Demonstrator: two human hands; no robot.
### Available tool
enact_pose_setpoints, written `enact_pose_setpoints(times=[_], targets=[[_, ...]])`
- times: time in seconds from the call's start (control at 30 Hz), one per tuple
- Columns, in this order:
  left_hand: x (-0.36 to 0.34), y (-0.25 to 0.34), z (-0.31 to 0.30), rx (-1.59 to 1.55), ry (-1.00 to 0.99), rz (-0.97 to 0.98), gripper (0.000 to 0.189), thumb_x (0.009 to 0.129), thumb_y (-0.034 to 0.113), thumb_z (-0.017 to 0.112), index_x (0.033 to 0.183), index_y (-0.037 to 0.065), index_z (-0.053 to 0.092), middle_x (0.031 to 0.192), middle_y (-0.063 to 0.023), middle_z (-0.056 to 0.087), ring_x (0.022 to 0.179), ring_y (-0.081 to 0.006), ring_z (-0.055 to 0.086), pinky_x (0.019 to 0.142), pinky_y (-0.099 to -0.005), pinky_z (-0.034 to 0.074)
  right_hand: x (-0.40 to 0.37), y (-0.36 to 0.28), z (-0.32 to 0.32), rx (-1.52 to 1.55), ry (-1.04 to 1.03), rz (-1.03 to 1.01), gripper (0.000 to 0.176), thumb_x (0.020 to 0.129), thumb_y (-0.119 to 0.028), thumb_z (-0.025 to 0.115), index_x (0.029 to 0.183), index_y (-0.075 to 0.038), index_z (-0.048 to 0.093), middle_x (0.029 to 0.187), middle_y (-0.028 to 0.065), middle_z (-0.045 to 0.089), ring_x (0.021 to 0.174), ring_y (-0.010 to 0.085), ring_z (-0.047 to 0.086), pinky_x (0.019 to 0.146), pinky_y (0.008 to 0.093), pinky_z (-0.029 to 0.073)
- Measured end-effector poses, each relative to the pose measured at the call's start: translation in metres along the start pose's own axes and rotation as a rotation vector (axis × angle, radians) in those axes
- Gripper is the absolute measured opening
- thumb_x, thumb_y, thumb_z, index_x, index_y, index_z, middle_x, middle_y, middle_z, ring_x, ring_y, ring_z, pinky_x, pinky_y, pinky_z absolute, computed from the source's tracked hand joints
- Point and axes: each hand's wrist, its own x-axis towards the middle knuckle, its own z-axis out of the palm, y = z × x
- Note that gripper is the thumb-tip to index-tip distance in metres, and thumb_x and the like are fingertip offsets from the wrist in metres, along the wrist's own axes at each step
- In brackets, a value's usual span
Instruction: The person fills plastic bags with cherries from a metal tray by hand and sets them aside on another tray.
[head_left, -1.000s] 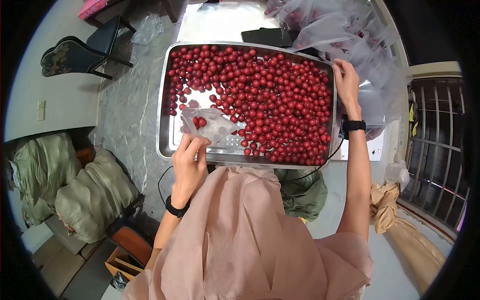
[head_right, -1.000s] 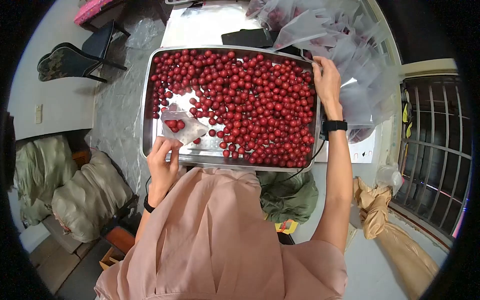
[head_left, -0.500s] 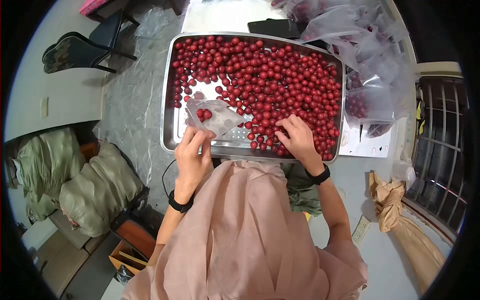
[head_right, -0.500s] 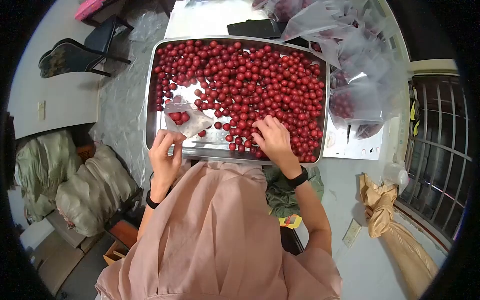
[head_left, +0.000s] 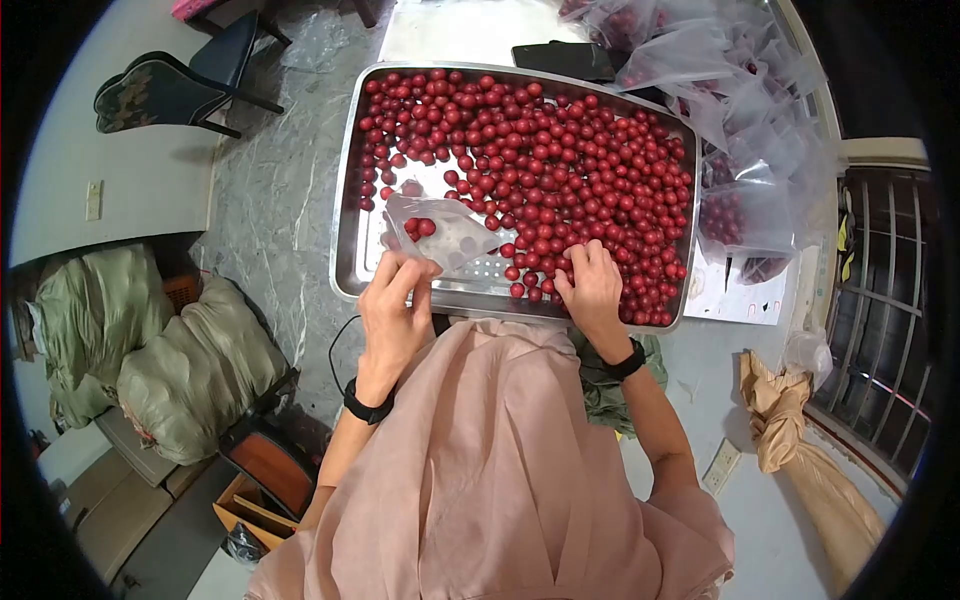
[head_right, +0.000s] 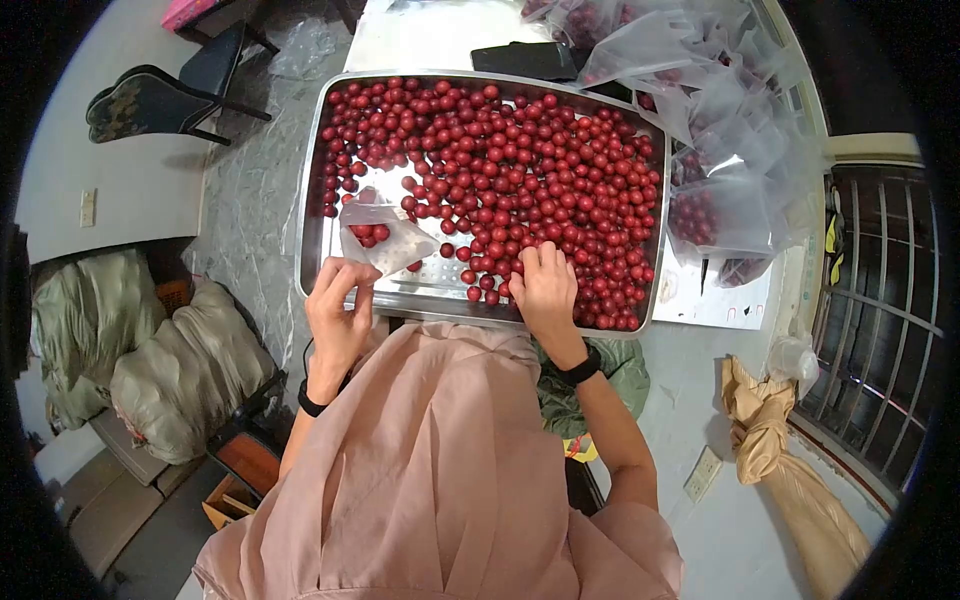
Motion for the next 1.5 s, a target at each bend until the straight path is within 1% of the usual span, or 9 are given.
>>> enact_pose_setpoints(times=[0.2,0.3,0.4,0.47,0.63,0.73,0.93,1.1,1.5], targets=[[-0.001,-0.001,0.001,0.017,0.009,-0.015,0.026,0.078,-0.012,0.066,0.093,0.008,0.069,0.086,-0.0067,0.061,0.068,-0.0238,0.064,0.061,-0.0348,0.05,-0.001,-0.006,-0.017,0.445,0.065,0.105,0.028,0.077,-0.005,0.076,0.099,-0.004,0.059,0.093,0.0096,0.063,0.083,0.0249,0.063,0.072,0.0359,0.052],[-0.001,-0.001,0.001,-0.009,0.003,-0.006,0.027,0.077,-0.012,0.065,0.093,0.009,0.069,0.087,-0.0061,0.061,0.068,-0.0234,0.064,0.059,-0.0359,0.05,0.006,-0.019,-0.036,0.899,-0.193,0.336,0.024,0.089,-0.005,0.072,0.11,-0.002,0.061,0.098,0.0014,0.063,0.091,0.0087,0.062,0.077,0.0247,0.051],[-0.002,0.0,-0.001,-0.014,-0.047,-0.057,0.021,0.078,-0.012,0.067,0.09,0.004,0.069,0.088,-0.0093,0.063,0.076,-0.0269,0.066,0.066,-0.0349,0.052,0.029,-0.059,-0.068,1.357,-0.385,0.381,0.026,0.095,-0.002,0.064,0.12,-0.001,0.059,0.103,0.0015,0.062,0.091,0.0082,0.06,0.079,0.0241,0.05],[-0.003,0.0,-0.002,-0.003,-0.053,-0.046,0.021,0.078,-0.012,0.067,0.09,0.004,0.069,0.087,-0.009,0.063,0.075,-0.0269,0.066,0.065,-0.0352,0.052,0.042,-0.081,-0.082,1.364,-0.568,0.384,0.027,0.099,-0.001,0.057,0.126,0.0,0.056,0.108,0.0027,0.059,0.098,0.0073,0.058,0.086,0.024,0.05],[-0.007,-0.003,0.002,0.015,-0.07,0.035,0.024,0.078,-0.008,0.064,0.092,0.011,0.069,0.085,-0.0059,0.059,0.069,-0.0263,0.063,0.059,-0.0384,0.049,0.058,-0.123,-0.047,1.358,-0.463,0.036,0.031,0.104,-0.009,0.052,0.133,0.001,0.053,0.116,0.0094,0.062,0.109,0.0147,0.059,0.097,0.0319,0.049],[-0.01,0.001,0.0,0.029,-0.105,0.04,0.025,0.078,-0.008,0.064,0.092,0.012,0.069,0.084,-0.0061,0.058,0.069,-0.0272,0.062,0.06,-0.0393,0.05,0.068,-0.135,-0.038,1.175,-0.688,0.185,0.037,0.103,-0.004,0.049,0.14,0.002,0.048,0.123,0.0099,0.059,0.113,0.0132,0.057,0.096,0.0283,0.049],[-0.014,-0.001,-0.001,0.034,-0.127,-0.014,0.025,0.076,-0.014,0.064,0.091,0.005,0.07,0.088,-0.0093,0.064,0.074,-0.0286,0.067,0.064,-0.0359,0.052,0.075,-0.155,-0.02,1.541,-0.672,0.727,0.04,0.102,-0.001,0.044,0.141,0.005,0.046,0.127,0.0109,0.056,0.113,0.0171,0.058,0.094,0.0307,0.05],[-0.013,-0.002,-0.002,0.03,-0.162,-0.019,0.026,0.075,-0.015,0.065,0.091,0.004,0.069,0.087,-0.0091,0.064,0.075,-0.0275,0.067,0.066,-0.0345,0.053,0.098,-0.162,0.034,2.029,-0.525,0.662,0.021,0.094,0.001,0.051,0.112,-0.001,0.062,0.099,0.0056,0.062,0.083,0.017,0.063,0.069,0.0312,0.055],[-0.008,-0.007,-0.003,-0.01,-0.142,0.026,0.024,0.075,-0.016,0.065,0.09,0.002,0.068,0.085,-0.0099,0.06,0.072,-0.0244,0.062,0.064,-0.0321,0.049,0.094,-0.17,0.046,1.816,-0.48,0.622,0.036,0.103,-0.015,0.056,0.136,0.0,0.052,0.115,0.0076,0.063,0.096,0.0164,0.065,0.083,0.0296,0.056]])
